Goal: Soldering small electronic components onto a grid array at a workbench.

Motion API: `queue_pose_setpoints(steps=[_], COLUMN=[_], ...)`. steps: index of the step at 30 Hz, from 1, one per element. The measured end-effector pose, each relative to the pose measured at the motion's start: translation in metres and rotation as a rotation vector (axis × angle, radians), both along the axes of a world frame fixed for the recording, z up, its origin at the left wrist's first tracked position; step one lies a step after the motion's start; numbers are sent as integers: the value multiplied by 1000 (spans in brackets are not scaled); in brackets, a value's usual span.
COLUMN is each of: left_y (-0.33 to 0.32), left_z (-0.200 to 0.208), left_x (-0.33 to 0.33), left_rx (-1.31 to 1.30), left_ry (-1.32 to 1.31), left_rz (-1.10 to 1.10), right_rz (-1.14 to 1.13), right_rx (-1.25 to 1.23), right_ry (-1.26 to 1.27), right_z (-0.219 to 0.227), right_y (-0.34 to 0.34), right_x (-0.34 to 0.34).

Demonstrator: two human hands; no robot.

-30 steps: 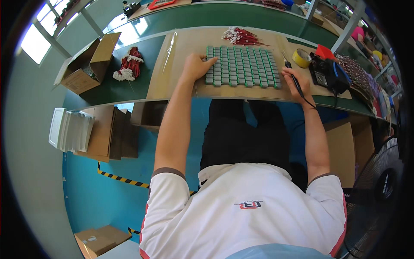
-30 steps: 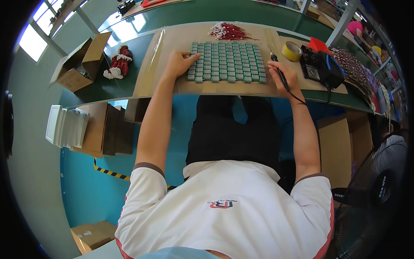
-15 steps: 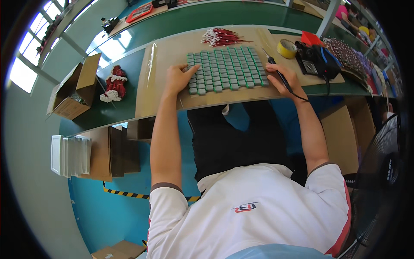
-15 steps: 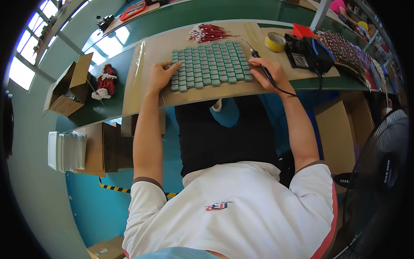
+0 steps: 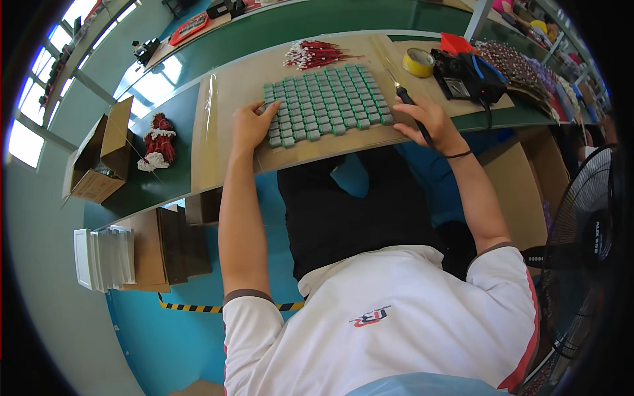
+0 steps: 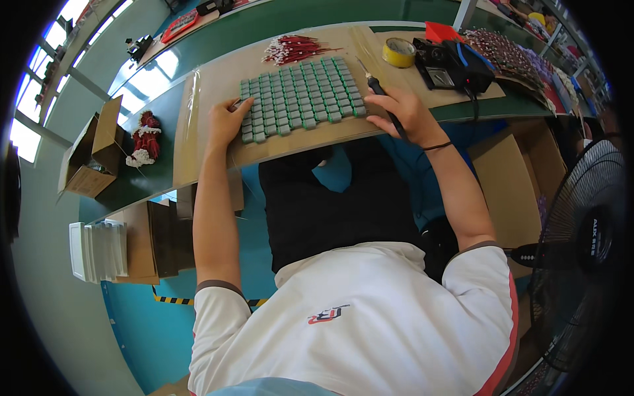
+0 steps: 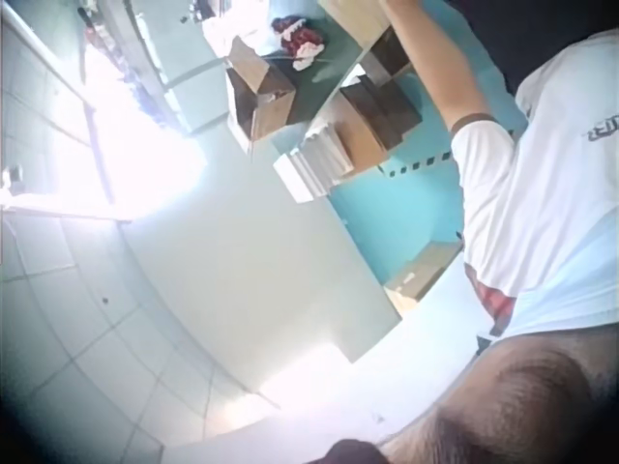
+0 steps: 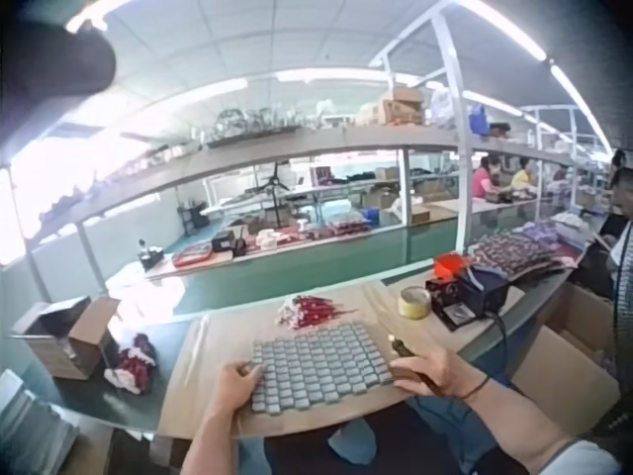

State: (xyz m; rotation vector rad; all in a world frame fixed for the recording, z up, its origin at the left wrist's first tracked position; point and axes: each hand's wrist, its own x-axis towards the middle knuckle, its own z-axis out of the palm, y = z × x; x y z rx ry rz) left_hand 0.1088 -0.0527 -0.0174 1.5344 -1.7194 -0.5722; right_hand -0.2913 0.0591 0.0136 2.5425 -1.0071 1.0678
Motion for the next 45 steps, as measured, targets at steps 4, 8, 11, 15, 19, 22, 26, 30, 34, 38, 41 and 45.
queue_pose_setpoints(steps=[4,8,11,15,19,22,26,30,34,38,41,45], left_y=[5,0,22,82,102,99,96,70,27,9,13,10], left_z=[5,-10,1,21,9,8,16,17,-5,5,11,-6], left_x=[-2,4,-11,-81,-143,-148,-116,-47,25,28,30,57], left_rx=[39,-80,-253,-631,-740,-679,-555,-329,-127,308,287,-110], left_ry=[27,77,-60,-64,-191,-169,-62,4,67,365,318,-98], left_rz=[40,79,284,-74,-368,-351,-166,117,223,9,-116,-388], right_rz=[23,48,28,31,31,37,-55,-76,-31,-53,-63,-96], right_rx=[-27,-110,-146,-148,-152,-128,-80,-94,-84,16,79,81], right_ry=[119,212,263,289,262,198,125,69,32,2,7,96], right_z=[6,11,10,9,-1,-3,-6,-10,-5,-10,-6,-6], right_y=[7,-1,-6,-5,-7,-4,5,9,1,-11,-11,-11], right_x=[-4,-3,-7,-7,-10,-7,-12,-18,-5,-7,1,2])
